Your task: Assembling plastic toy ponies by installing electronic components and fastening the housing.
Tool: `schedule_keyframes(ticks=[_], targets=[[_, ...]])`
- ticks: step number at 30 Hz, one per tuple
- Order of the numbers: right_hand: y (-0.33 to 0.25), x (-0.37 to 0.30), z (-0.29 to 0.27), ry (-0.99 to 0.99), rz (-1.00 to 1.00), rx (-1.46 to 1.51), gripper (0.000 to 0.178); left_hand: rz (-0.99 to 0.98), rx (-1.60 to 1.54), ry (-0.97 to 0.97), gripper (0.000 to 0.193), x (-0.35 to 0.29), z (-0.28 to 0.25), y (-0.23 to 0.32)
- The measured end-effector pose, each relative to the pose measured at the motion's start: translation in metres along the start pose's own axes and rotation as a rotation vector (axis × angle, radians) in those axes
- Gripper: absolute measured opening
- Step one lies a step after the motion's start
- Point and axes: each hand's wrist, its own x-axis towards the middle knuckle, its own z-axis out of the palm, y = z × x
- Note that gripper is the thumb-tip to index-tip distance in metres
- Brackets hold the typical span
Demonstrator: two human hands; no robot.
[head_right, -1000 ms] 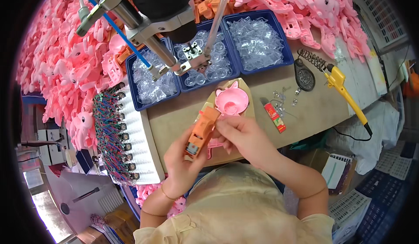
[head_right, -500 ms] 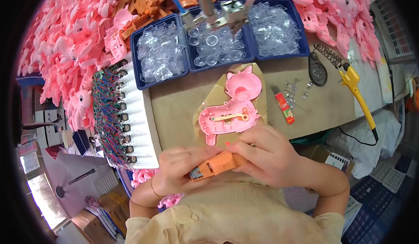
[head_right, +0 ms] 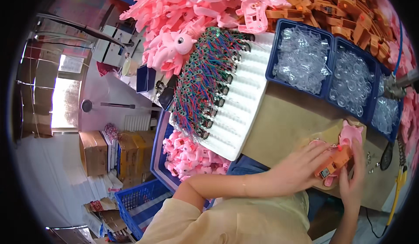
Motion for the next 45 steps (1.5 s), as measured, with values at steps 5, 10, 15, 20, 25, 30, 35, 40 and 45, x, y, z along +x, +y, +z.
schedule_keyframes(ticks=[5, 10, 15, 20, 25, 30, 35, 40, 45], targets=[[0.028, -0.03, -0.019, 0.219, 0.194, 0.106, 0.022, -0.395, 0.015, 0.157, 0.009, -0.027, -0.119, -0.05], [-0.007, -0.025, -0.014, 0.19, 0.248, 0.182, 0.01, -0.284, 0.882, 0.442, 0.015, -0.02, -0.221, -0.114], [-0.023, -0.015, 0.001, 0.171, 0.099, 0.054, 0.009, -0.4, 0.964, 0.268, 0.023, -0.007, -0.216, -0.129], [-0.018, -0.023, -0.011, 0.164, 0.163, 0.177, 0.012, -0.222, 0.917, 0.349, 0.021, 0.008, -0.229, -0.145], [-0.024, -0.018, -0.003, 0.22, 0.075, 0.174, 0.009, -0.131, 0.777, 0.197, 0.021, 0.011, -0.24, -0.171], [-0.028, -0.019, -0.003, 0.22, 0.068, 0.155, 0.008, -0.213, 0.676, 0.192, 0.017, 0.016, -0.245, -0.165], [-0.041, -0.019, -0.005, 0.19, 0.043, 0.12, 0.005, -0.534, 0.265, 0.44, 0.018, 0.009, -0.243, -0.145], [-0.04, -0.01, 0.002, 0.137, 0.023, 0.093, 0.007, -0.341, 0.547, 0.388, 0.02, 0.002, -0.24, -0.154], [-0.022, -0.013, -0.011, 0.122, -0.022, 0.108, 0.01, 0.103, 0.887, 0.458, 0.01, 0.013, -0.214, -0.133]])
